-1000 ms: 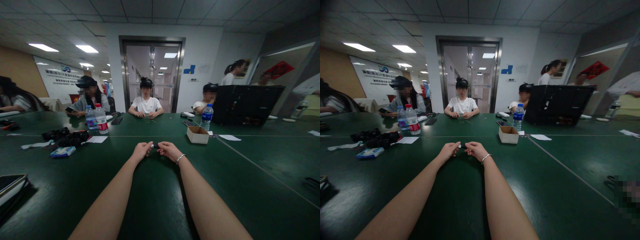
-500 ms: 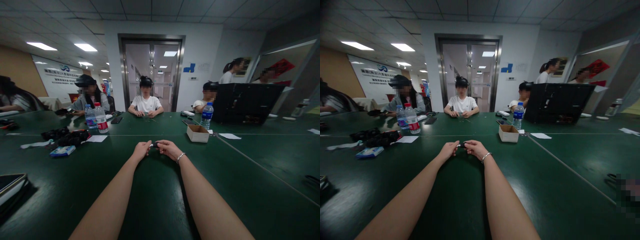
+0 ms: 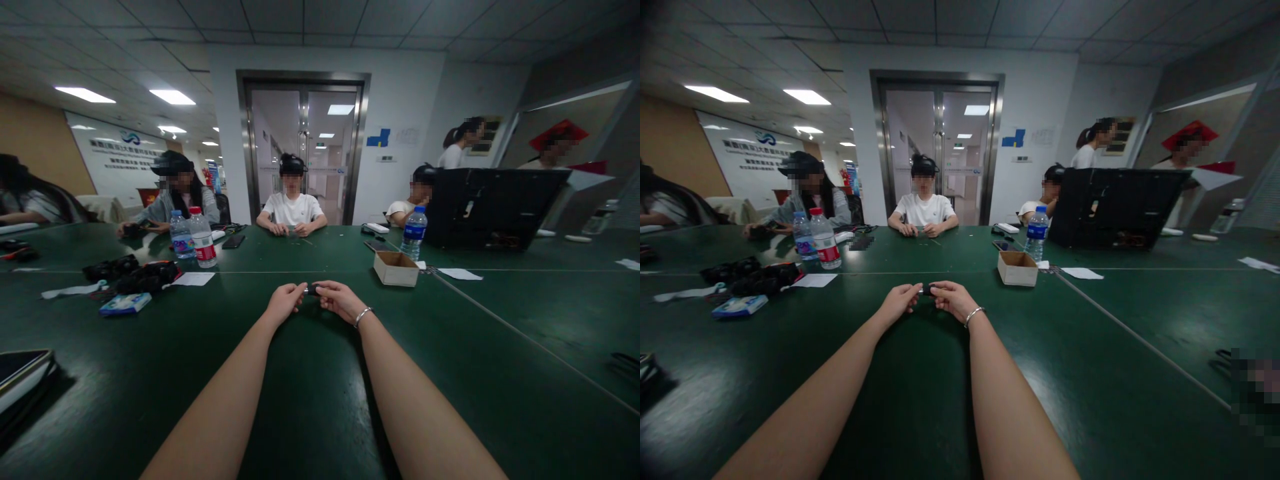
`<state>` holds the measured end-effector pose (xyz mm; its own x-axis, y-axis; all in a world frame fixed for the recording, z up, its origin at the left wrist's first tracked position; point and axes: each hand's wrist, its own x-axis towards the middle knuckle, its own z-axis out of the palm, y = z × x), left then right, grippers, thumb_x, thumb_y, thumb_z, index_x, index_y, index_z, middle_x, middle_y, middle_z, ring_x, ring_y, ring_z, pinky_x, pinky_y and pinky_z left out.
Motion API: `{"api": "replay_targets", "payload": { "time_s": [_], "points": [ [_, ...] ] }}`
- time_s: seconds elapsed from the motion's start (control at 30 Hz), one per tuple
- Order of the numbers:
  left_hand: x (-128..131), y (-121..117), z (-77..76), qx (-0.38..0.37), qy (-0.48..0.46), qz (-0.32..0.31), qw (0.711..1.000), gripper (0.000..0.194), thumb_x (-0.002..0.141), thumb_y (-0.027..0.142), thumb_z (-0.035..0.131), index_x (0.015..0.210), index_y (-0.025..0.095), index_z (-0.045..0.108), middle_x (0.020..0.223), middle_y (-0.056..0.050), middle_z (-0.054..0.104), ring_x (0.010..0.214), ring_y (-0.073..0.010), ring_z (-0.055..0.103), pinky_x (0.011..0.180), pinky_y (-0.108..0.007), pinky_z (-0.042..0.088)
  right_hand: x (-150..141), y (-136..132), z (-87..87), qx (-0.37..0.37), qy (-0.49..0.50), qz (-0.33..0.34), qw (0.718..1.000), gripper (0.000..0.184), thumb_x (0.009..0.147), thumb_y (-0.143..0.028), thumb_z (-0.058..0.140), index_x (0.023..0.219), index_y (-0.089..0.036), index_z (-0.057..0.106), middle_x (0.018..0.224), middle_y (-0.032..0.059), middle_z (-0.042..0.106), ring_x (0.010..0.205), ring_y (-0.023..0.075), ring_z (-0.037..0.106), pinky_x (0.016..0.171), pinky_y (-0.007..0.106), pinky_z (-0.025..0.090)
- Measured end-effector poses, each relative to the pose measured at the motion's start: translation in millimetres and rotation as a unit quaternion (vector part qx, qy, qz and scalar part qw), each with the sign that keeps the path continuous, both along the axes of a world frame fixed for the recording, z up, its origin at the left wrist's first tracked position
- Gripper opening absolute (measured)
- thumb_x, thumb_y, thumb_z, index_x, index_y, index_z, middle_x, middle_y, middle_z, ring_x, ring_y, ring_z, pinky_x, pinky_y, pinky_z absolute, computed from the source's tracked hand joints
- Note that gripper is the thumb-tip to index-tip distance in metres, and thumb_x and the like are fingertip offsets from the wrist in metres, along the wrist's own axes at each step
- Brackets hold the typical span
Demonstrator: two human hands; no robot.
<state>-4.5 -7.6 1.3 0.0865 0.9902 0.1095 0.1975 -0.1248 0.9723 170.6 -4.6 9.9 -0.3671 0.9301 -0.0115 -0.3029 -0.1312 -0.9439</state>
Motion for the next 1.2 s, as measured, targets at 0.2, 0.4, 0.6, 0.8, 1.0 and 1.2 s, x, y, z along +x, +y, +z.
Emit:
{"api": "replay_targets", "payload": {
  "time_s": [0.2,0.4,0.6,0.8,1.0,1.2],
  "points": [
    [-2.0,-7.0,3.8,0.038,-0.051,-0.053,0.997,0.043,0.056,0.043,0.073,0.082,0.016,0.053,0.079,-0.004,0.057,0.069,-0.0133,0.054,0.050,-0.018,0.040,-1.4,0.8,1.0,-0.018,0.009,-0.023,1.000,0.012,0.073,-0.013,0.071,0.079,-0.009,0.062,0.062,0.0049,0.060,0.047,0.0064,0.051,0.046,0.015,0.047],
    [-2.0,-5.9,3.8,0.032,-0.053,-0.040,0.997,0.049,0.058,0.039,0.074,0.097,0.017,0.053,0.089,-0.007,0.058,0.074,-0.0150,0.056,0.052,-0.019,0.043,-1.6,3.4,-1.4,-0.024,0.007,-0.026,0.999,0.013,0.075,-0.017,0.070,0.076,-0.009,0.060,0.059,0.0052,0.058,0.045,0.0069,0.051,0.045,0.015,0.047],
    [0.9,-0.2,-0.4,-0.030,0.017,-0.002,0.999,0.053,0.074,0.061,0.045,0.074,0.010,0.060,0.079,-0.010,0.060,0.069,-0.0158,0.055,0.051,-0.021,0.043,-1.5,5.1,-3.6,-0.015,0.003,-0.031,0.999,0.015,0.074,-0.018,0.071,0.078,-0.009,0.060,0.061,0.0051,0.059,0.047,0.0070,0.052,0.045,0.015,0.047],
    [0.1,-1.2,-1.8,0.016,0.006,-0.006,1.000,0.040,0.063,0.043,0.067,0.091,0.017,0.056,0.093,-0.007,0.058,0.072,-0.0146,0.056,0.049,-0.019,0.043,-1.7,3.3,-0.8,-0.021,-0.005,-0.030,0.999,0.013,0.075,-0.017,0.070,0.079,-0.009,0.060,0.061,0.0053,0.059,0.046,0.0070,0.052,0.045,0.014,0.047],
    [-0.1,1.3,-2.5,-0.023,0.029,-0.022,0.999,0.049,0.075,0.058,0.046,0.071,0.010,0.060,0.073,-0.009,0.059,0.066,-0.0158,0.055,0.051,-0.022,0.043,-2.4,1.3,1.4,-0.023,-0.011,-0.031,0.999,0.011,0.077,-0.014,0.068,0.079,-0.008,0.059,0.060,0.0055,0.059,0.047,0.0072,0.053,0.046,0.014,0.047],
    [-0.2,-0.1,-1.5,-0.004,0.012,-0.015,1.000,0.039,0.067,0.047,0.062,0.089,0.016,0.058,0.094,-0.008,0.058,0.074,-0.0164,0.056,0.050,-0.020,0.043,-2.4,1.3,0.9,-0.019,-0.009,-0.030,0.999,0.012,0.076,-0.015,0.068,0.080,-0.008,0.059,0.061,0.0059,0.059,0.047,0.0074,0.053,0.046,0.015,0.047]
  ]
}}
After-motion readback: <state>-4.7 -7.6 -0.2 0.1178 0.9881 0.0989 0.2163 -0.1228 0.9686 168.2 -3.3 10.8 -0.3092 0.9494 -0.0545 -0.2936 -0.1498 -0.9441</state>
